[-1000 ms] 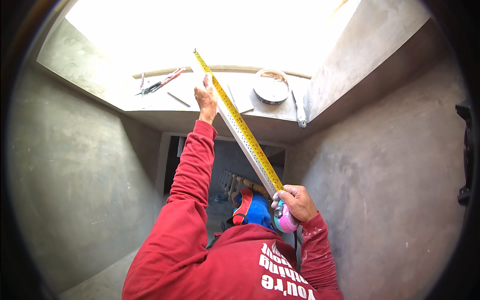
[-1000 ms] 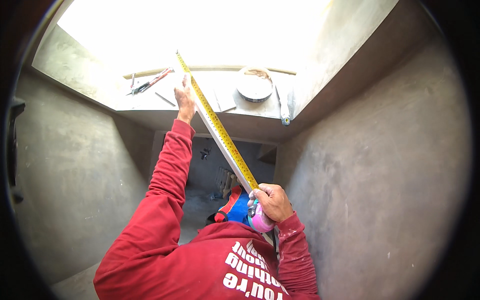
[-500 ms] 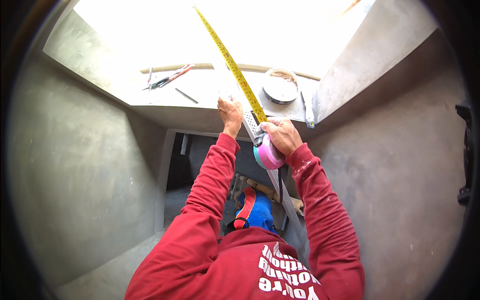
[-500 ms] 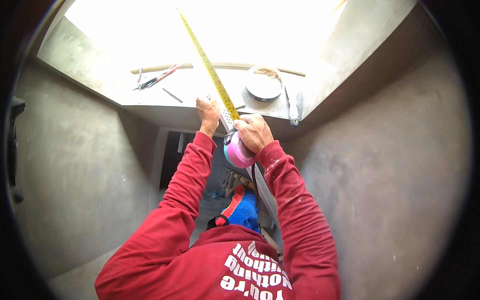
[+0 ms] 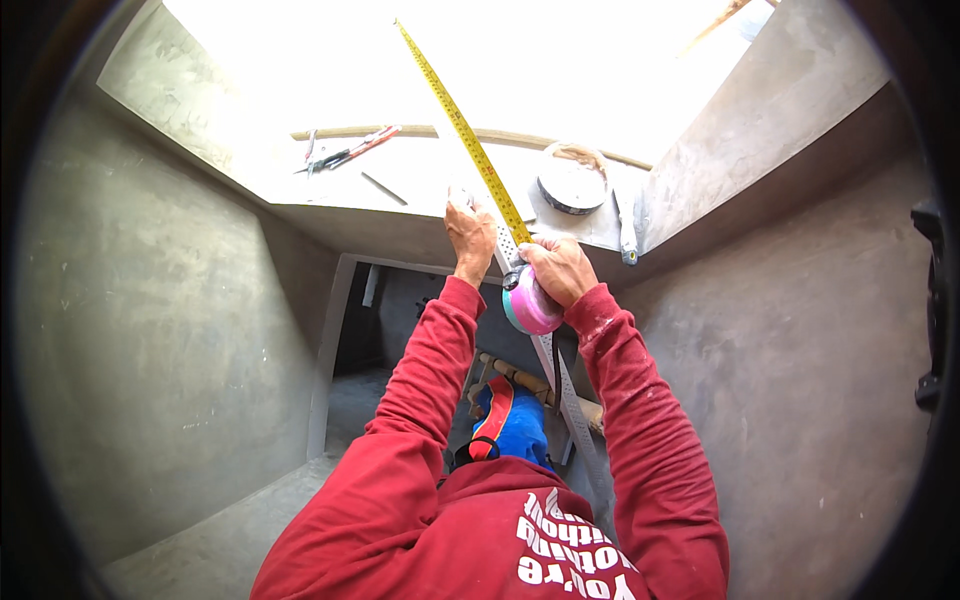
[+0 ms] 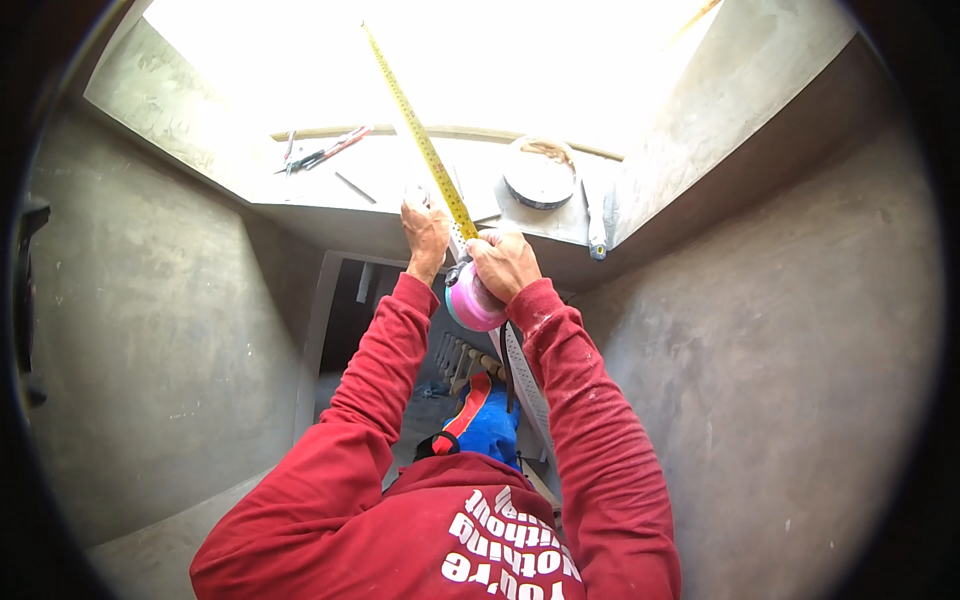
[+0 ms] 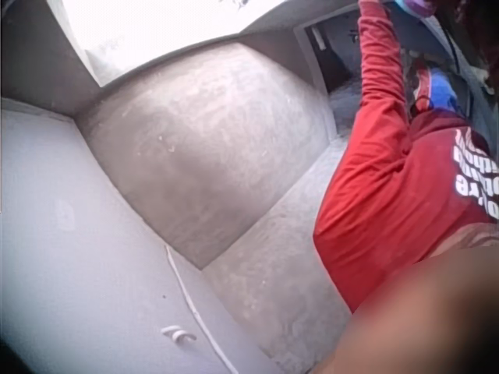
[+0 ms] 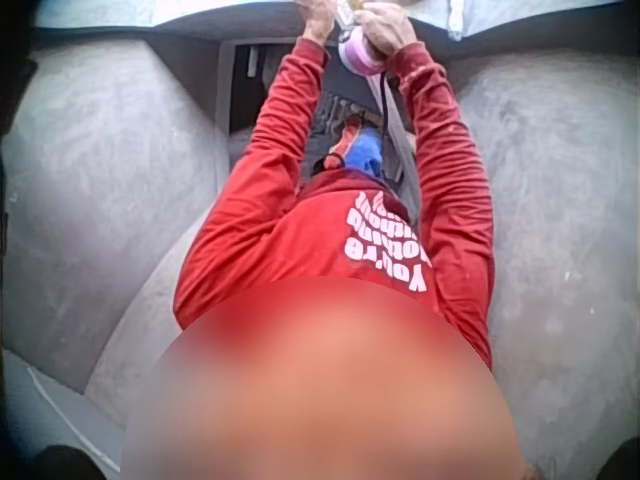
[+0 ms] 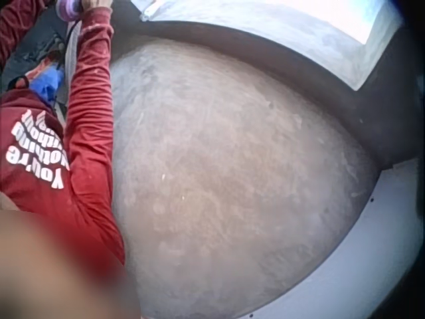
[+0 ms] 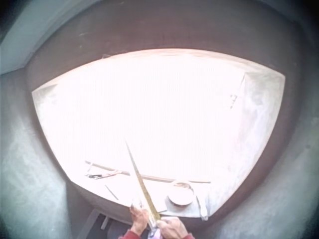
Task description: The person measures a curved wall section with a tape measure, then measures and cuts a perforated metal strip using tin snips. The person repeatedly cuts the strip into smaller pieces while holding it with one hand and operating the snips with the other.
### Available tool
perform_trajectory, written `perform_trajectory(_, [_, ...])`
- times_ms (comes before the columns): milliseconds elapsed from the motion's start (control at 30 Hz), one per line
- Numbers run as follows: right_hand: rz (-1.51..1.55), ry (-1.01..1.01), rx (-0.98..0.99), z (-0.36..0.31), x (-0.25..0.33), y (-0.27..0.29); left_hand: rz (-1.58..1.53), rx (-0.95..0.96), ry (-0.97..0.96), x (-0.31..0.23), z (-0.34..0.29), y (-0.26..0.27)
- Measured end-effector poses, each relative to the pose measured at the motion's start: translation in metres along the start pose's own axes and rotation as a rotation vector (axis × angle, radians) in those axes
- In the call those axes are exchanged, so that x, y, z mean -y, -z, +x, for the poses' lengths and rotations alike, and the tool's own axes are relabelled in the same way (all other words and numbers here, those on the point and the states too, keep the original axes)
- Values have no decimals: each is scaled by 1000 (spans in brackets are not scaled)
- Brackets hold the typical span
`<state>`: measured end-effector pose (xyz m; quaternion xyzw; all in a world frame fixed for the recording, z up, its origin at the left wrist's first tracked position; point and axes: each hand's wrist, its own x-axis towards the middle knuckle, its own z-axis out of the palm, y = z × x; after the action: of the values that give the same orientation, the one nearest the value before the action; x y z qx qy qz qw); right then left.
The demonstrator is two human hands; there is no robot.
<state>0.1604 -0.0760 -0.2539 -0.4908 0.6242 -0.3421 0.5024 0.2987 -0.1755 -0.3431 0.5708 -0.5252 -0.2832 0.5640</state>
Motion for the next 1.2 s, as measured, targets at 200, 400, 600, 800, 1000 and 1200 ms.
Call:
perform_trajectory(200, [2, 15, 10, 1, -4, -1, 49, -9, -19, 9, 1, 1])
perform_trajectory(400, [33, 57, 7, 4, -7, -6, 43, 13, 35, 8, 1, 3])
perform_trajectory(600, [-24, 79, 9, 5, -11, -6, 44, 7, 51, 8, 4, 3])
perform_trajectory(800, [39, 60, -14, 3, -9, -7, 37, 16, 42, 9, 2, 4])
perform_trajectory(1000, [15, 62, 12, 6, -10, -8, 48, 23, 38, 10, -3, 4])
perform_trajectory(1200, [-17, 64, 36, 7, -17, -7, 17, -19, 28, 14, 0, 3])
